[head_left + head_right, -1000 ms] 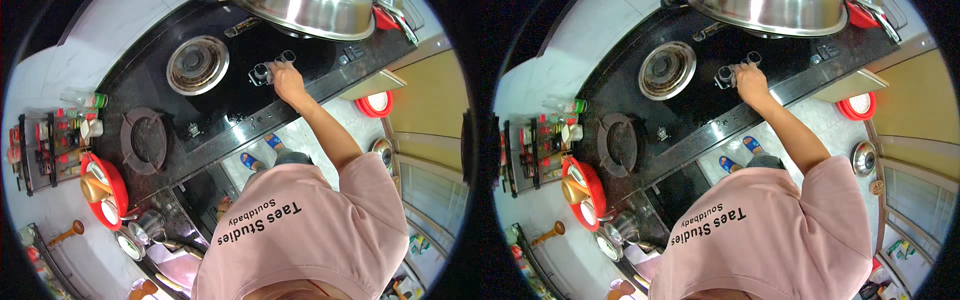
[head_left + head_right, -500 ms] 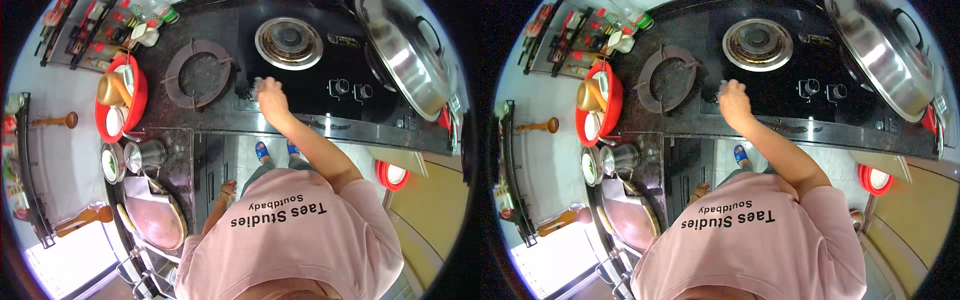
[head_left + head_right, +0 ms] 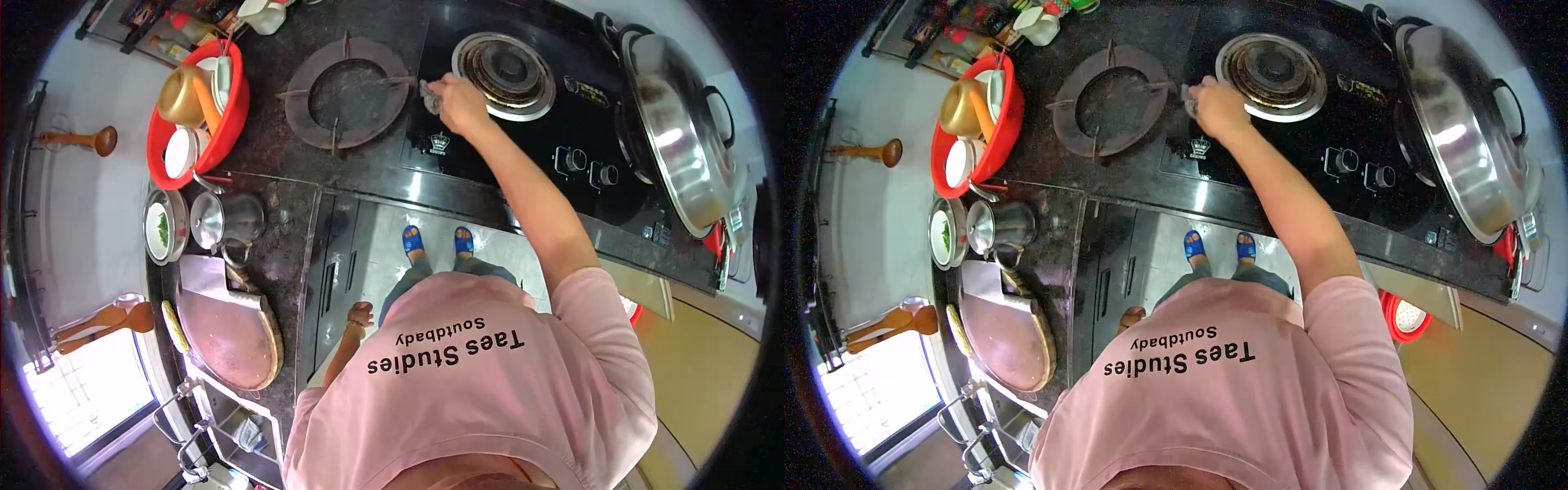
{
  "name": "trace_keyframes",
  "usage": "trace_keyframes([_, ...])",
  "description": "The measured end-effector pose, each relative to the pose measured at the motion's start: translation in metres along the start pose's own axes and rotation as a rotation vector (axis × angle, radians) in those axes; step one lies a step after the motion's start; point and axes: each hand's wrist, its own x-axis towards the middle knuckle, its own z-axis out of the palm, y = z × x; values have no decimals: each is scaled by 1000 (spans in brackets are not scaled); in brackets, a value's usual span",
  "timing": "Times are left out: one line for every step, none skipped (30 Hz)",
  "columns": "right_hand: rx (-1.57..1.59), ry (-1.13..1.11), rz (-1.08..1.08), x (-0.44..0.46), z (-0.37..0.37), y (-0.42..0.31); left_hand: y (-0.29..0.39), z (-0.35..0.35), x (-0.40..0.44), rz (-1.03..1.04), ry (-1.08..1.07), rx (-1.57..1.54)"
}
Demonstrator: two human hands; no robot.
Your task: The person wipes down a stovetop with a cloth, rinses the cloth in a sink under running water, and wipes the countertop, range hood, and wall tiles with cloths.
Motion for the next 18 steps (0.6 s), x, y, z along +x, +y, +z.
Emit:
trace_keyframes([-45,-56,-15,-11,-2,-10,5,4,-8,-26,20,11])
trace_keyframes([5,-50,-14,-25,-7,-25,10,9,-14,-48,39,24])
trace_keyframes([54,-42,-13,-40,-11,-42,12,10,-12,-51,35,19])
trace_keyframes([99,-30,-37,-53,-13,-55,12,9,-8,-55,30,14])
trace_keyframes([145,-19,-59,-65,-13,-66,11,10,-6,-60,27,10])
trace_keyframes([185,-68,-90,-73,-12,-75,15,12,-9,-38,14,4])
trace_keyframes([225,-113,-118,-80,-12,-81,22,11,-12,-14,2,1])
trace_keyframes([286,-119,-140,-85,-15,-83,34,11,-19,12,-10,0])
trace_keyframes([303,-68,-109,-86,-18,-80,44,9,-23,38,-22,1])
trace_keyframes([319,-19,-80,-87,-23,-75,54,8,-27,62,-27,-5])
trace_keyframes([335,29,-53,-88,-30,-69,63,8,-32,84,-32,-12])
trace_keyframes([306,3,23,-85,-47,-61,67,8,-32,105,-37,-21])
trace_keyframes([271,29,83,-83,-62,-49,70,10,-33,120,-26,-14])
trace_keyframes([258,63,116,-83,-66,-29,69,9,-29,136,-16,-8])
trace_keyframes([168,44,203,-84,-77,-13,68,8,-25,152,-5,-1])
trace_keyframes([83,53,263,-87,-82,7,74,1,-30,115,-110,-83])
trace_keyframes([11,69,342,-89,-88,23,80,-10,-35,79,-214,-166])
trace_keyframes([-37,158,352,-95,-82,50,80,-10,-38,69,-217,-168])
